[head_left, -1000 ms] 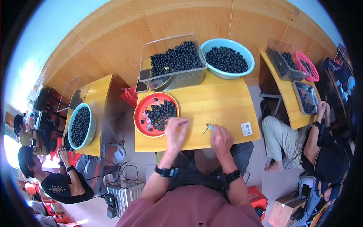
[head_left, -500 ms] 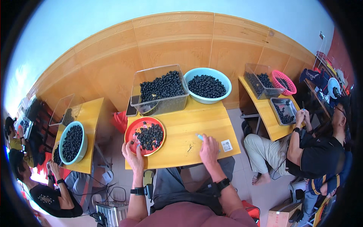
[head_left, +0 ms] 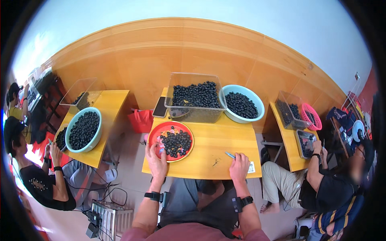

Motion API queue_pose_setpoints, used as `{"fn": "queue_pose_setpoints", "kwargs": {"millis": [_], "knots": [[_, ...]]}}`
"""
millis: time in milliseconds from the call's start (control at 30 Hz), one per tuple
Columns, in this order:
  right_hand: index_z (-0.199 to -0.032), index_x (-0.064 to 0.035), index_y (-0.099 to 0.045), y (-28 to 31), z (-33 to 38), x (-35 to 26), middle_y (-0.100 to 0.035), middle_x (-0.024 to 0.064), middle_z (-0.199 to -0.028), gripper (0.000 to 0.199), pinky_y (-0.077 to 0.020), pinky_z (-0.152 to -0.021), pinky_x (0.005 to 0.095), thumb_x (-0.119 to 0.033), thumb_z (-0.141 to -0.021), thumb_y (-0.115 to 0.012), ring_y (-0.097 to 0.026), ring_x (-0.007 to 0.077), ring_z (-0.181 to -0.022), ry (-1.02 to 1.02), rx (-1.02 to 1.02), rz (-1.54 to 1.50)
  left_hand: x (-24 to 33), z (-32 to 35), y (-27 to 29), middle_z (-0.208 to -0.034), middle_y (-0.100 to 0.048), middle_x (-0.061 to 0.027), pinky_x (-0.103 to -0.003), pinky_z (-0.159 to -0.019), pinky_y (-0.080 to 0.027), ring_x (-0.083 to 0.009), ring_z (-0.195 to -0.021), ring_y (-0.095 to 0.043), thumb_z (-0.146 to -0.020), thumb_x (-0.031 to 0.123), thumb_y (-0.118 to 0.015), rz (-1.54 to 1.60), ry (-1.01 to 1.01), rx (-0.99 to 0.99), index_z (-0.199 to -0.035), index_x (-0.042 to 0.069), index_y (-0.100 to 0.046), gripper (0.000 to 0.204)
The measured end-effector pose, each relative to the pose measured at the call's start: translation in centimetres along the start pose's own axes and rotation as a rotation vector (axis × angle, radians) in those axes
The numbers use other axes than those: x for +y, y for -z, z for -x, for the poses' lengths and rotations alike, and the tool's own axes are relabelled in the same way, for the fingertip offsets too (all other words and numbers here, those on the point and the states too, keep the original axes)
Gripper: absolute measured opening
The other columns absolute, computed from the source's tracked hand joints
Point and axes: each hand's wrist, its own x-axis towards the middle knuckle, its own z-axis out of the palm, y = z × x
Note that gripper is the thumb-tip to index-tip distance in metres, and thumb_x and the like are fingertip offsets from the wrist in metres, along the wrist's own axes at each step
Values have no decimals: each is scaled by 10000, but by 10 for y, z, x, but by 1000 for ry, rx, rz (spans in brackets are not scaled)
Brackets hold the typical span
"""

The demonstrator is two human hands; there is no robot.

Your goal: Inspecting and sorting small black objects from a bowl into a tray using a small hand tool.

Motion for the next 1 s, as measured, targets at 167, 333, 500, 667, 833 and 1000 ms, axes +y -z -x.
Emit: {"fn": "queue_pose_setpoints", "kwargs": {"millis": [167,333,500,667,833,1000], "knots": [[-1213,-37,-658,0,-1,-2,-611,142,-1218,342,-435,-984,484,-110,-882,-702,-554,344,-1176,-53,-36,66,2,1,2,-1561,-374,-267,-499,-1170,-371,-454,-1441,-375,-896,113,-746,-12,29,-16,-1362,58,-536,513],[-1180,-29,-665,1,1,4,-611,152,-1208,330,-432,-987,494,-110,-864,-716,-560,356,-1168,-87,-6,53,2,3,1,-1557,-377,-271,-495,-1180,-361,-460,-1445,-371,-878,86,-750,35,-6,-18,-1346,48,-543,513],[-1184,-18,-649,1,0,3,-602,173,-1213,345,-422,-987,509,-88,-853,-718,-552,373,-1173,-87,-23,42,0,3,6,-1497,-416,-265,-483,-1190,-354,-461,-1423,-393,-773,-103,-618,131,76,-22,-1311,33,-545,559],[-1189,-17,-643,4,-2,-1,-601,172,-1206,339,-421,-976,509,-90,-863,-706,-550,376,-1165,-89,-28,11,2,0,10,-1434,-450,-251,-468,-1177,-363,-452,-1390,-427,-766,-126,-597,124,101,44,-1315,8,-521,570],[-1190,-17,-638,2,-5,0,-601,171,-1202,328,-420,-966,509,-95,-876,-695,-550,376,-1159,-116,-21,-5,-4,-9,3,-1298,-550,-240,-457,-1090,-431,-416,-1241,-538,-790,-102,-636,120,173,17,-1329,-20,-520,558],[-1178,-21,-641,-3,-2,-2,-602,165,-1200,318,-422,-968,508,-91,-874,-701,-551,373,-1155,-74,3,-26,-22,-40,21,-1001,-698,-187,-428,-850,-554,-335,-900,-698,-778,46,-772,10,430,-321,-1343,-6,-532,616]]}}
